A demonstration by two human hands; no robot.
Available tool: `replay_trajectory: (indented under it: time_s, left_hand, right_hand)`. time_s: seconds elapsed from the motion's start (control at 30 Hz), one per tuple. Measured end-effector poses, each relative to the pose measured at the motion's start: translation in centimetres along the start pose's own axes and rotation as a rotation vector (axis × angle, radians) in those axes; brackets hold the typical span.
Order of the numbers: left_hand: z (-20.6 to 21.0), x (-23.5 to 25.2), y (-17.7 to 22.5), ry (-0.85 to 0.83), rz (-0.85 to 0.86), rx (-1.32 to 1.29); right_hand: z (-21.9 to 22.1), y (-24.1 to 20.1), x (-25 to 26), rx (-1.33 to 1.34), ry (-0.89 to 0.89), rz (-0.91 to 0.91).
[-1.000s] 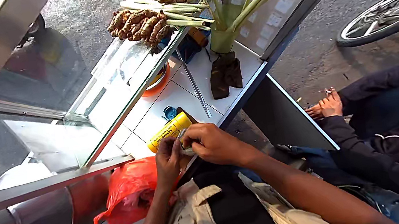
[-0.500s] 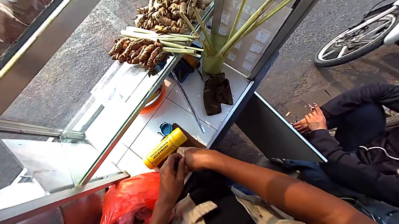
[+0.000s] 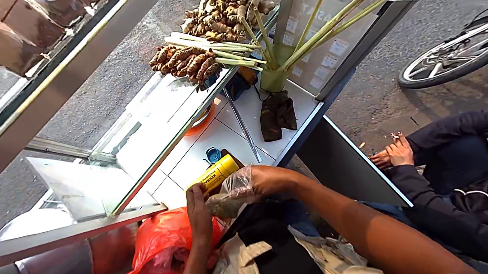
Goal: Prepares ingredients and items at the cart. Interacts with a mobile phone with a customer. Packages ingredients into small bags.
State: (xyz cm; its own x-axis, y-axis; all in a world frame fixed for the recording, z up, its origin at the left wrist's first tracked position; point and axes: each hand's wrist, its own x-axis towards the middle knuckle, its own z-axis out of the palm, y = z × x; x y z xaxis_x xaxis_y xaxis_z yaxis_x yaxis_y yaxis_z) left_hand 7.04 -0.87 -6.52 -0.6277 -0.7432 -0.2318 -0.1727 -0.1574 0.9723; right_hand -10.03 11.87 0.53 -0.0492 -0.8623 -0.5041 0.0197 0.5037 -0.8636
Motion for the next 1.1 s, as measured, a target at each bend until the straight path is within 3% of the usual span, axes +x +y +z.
replay_trajectory:
  time_s: [0.07,0.17,0.23,0.4,0.73,0.97,1.1]
  left_hand:
    - [-0.2,-0.2,1.1,-0.127,-0.242,-0.237]
    - [0.3,-0.7,1.6,-0.334,-0.510,-0.466]
    - [0.7,-1.0,1.1,-0.399,-0.527,-0.395]
    - [1.4,-1.5,0.7,-0.295,-0.510,-0.322]
    - [2.2,-0.4,-0.9,-0.182,-0.141,-0.022]
    - [1.9,0.4,0.8,-0.152,0.371,0.369]
    - [1.8,1.2,1.3,-0.227,0.487,0.424]
  right_hand:
    - [-1.1,1.0,-1.6,0.354,-0.021,-0.003]
    - [-1.6,4.8,-1.5,0.600,0.027,0.030]
    - [-1.2,6.5,-1.2,0.664,0.076,0.102]
    - [-0.4,9.1,-0.4,0.738,0.034,0.161]
    - [2.3,10.7,2.5,0.968,-0.078,-0.018]
    - [3.3,11.1,4.0,1.114,0.005,-0.029]
    - [3.6,11.3,5.0,1.209,-0.018,-0.022]
